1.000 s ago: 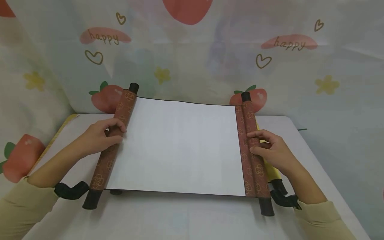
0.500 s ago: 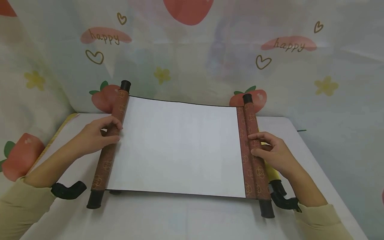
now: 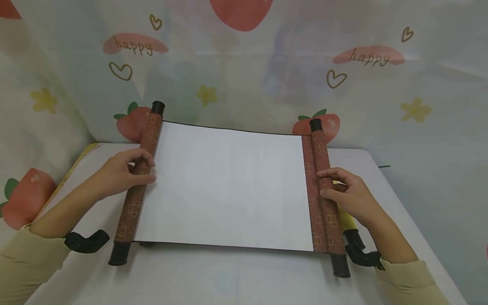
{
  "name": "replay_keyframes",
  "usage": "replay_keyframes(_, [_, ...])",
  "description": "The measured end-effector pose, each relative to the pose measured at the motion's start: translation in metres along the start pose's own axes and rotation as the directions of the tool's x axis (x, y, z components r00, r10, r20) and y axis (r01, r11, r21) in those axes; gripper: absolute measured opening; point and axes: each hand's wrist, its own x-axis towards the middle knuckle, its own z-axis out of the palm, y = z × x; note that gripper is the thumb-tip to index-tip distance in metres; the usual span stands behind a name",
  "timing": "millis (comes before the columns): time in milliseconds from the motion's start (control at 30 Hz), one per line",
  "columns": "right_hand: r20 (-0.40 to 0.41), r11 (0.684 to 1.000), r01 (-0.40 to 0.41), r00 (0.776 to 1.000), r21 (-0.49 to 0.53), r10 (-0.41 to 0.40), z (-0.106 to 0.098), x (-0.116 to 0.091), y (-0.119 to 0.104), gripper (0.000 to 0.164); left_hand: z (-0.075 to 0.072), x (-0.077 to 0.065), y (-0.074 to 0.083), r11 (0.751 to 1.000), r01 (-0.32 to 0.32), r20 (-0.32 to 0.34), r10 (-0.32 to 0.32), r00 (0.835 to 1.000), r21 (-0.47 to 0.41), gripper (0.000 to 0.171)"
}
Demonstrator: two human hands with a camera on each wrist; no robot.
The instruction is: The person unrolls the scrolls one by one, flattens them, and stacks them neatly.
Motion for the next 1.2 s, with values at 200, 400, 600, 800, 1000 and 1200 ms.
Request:
replay_keyframes(200, [0.0,1.0,-0.006,1.0,-0.005,0.006,-0.001,0.0,0.0,0.038,-0.005,-0.002,-0.002,0.999,-0.021,-0.017,0.022,1.0,0.034,0.029])
replay_keyframes(400, [-0.002,1.0,-0.012,1.0,-0.019,0.012,-0.001,0.0,-0.001,0.038,-0.008,-0.003,-0.004,0.998,-0.038,-0.025,0.04,0.999,0.049,0.026])
replay_keyframes(600, [-0.008,0.999,-0.01,1.0,-0.039,0.01,-0.001,0.0,-0.003,0.038,-0.011,-0.004,-0.007,0.998,-0.043,-0.032,0.045,0.998,0.049,0.019])
replay_keyframes(800, [-0.009,0.998,-0.009,1.0,-0.054,0.009,-0.001,0.003,-0.003,0.038,-0.011,-0.004,-0.008,0.999,0.002,-0.023,-0.001,1.0,0.038,0.026])
replay_keyframes(1000, [-0.007,0.998,-0.009,1.0,-0.061,0.009,-0.001,0.003,-0.003,0.038,-0.011,-0.004,-0.009,0.999,0.018,-0.013,-0.017,1.0,0.045,0.028])
replay_keyframes(1200, [-0.014,0.998,-0.008,1.0,-0.069,0.007,-0.001,0.003,-0.005,0.037,-0.013,-0.004,-0.014,0.999,-0.006,-0.022,0.007,1.0,0.049,0.022])
